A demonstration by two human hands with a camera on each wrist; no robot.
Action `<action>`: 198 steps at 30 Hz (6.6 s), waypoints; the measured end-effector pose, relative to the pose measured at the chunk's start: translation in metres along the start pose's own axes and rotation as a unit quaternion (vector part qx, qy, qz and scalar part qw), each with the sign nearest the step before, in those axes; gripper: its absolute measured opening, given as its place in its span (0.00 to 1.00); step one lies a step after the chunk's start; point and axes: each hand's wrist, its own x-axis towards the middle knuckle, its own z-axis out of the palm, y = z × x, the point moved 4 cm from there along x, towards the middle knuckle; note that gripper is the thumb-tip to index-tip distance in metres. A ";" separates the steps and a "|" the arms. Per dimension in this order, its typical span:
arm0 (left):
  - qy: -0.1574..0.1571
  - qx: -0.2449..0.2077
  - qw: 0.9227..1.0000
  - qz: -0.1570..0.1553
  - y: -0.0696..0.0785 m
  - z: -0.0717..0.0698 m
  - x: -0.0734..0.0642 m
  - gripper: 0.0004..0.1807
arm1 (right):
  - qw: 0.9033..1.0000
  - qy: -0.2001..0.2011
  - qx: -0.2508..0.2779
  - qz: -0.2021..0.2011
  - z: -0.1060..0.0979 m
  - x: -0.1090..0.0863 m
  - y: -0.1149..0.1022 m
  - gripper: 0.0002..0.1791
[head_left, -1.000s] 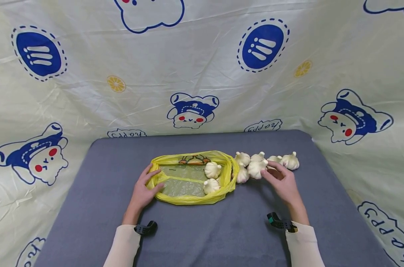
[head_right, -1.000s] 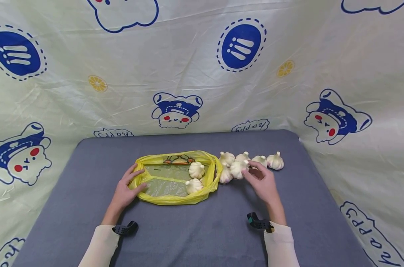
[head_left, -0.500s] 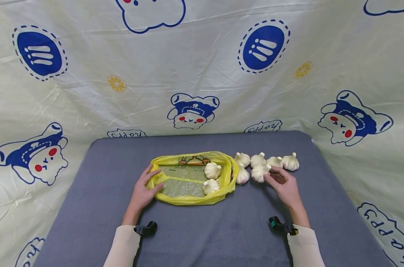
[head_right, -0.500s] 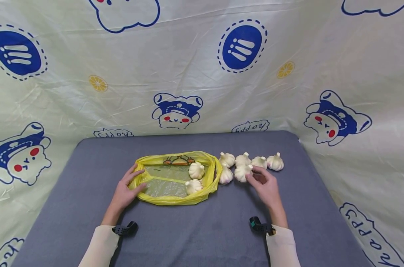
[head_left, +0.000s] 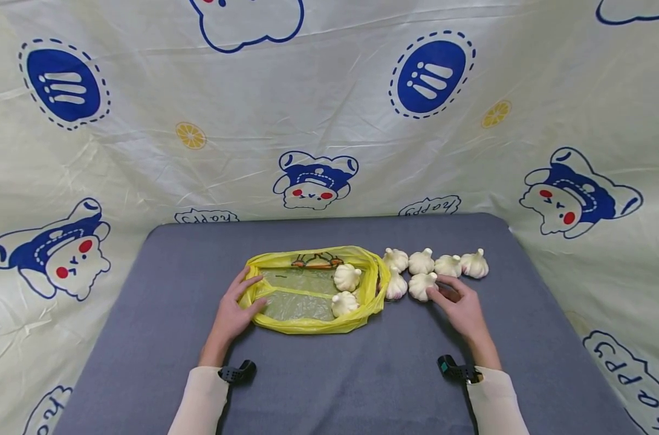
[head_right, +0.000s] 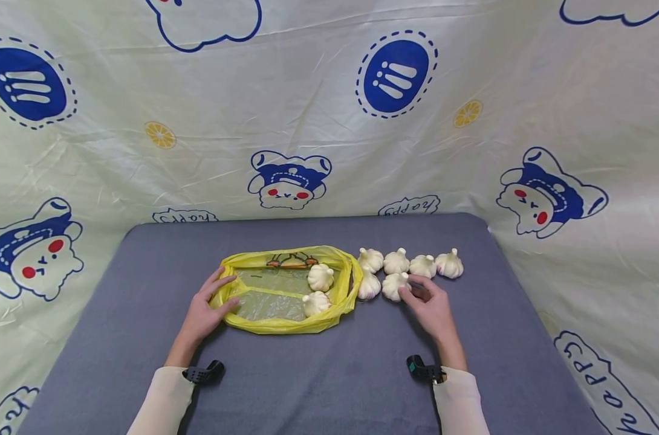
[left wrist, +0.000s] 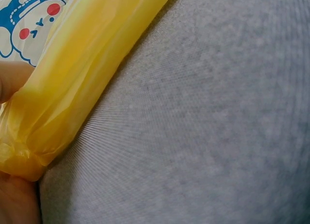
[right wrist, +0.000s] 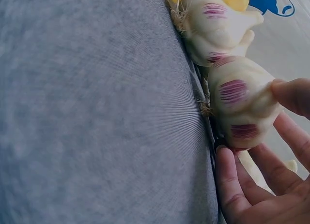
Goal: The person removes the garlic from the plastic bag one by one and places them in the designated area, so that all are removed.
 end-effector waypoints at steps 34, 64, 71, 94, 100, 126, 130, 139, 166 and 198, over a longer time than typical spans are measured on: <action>-0.001 0.001 1.000 0.003 0.002 0.000 -0.001 0.30 | 0.999 -0.035 -0.029 -0.011 0.005 0.006 -0.002 0.28; -0.011 -0.009 1.000 -0.007 0.004 0.001 -0.001 0.30 | 0.974 -0.118 -0.159 -0.106 0.019 0.016 -0.092 0.42; -0.010 -0.006 1.000 -0.005 0.004 0.001 -0.001 0.30 | 0.968 -0.158 -0.150 -0.124 0.032 0.020 -0.107 0.41; 0.000 0.002 0.999 0.032 0.006 -0.002 -0.001 0.29 | 0.936 -0.302 -0.138 -0.116 0.106 0.031 -0.130 0.42; 0.000 0.003 1.000 0.024 0.004 -0.001 -0.002 0.30 | 0.920 -0.347 -0.146 -0.111 0.121 0.035 -0.125 0.41; -0.003 0.006 1.000 0.014 0.005 -0.001 -0.001 0.31 | 0.852 -0.414 -0.273 -0.169 0.178 0.072 -0.137 0.31; -0.005 0.007 1.000 0.012 0.004 -0.001 -0.001 0.31 | 0.843 -0.432 -0.275 -0.165 0.182 0.073 -0.139 0.33; -0.003 0.003 1.000 0.018 0.001 -0.001 0.000 0.31 | 0.827 -0.476 -0.260 -0.148 0.187 0.077 -0.135 0.32; -0.002 0.000 1.000 0.021 0.002 0.000 -0.001 0.31 | 0.832 -0.486 -0.243 -0.112 0.184 0.082 -0.132 0.19; -0.002 0.010 1.000 0.016 0.001 -0.001 -0.001 0.31 | 0.930 -0.332 -0.114 -0.113 0.142 0.065 -0.136 0.23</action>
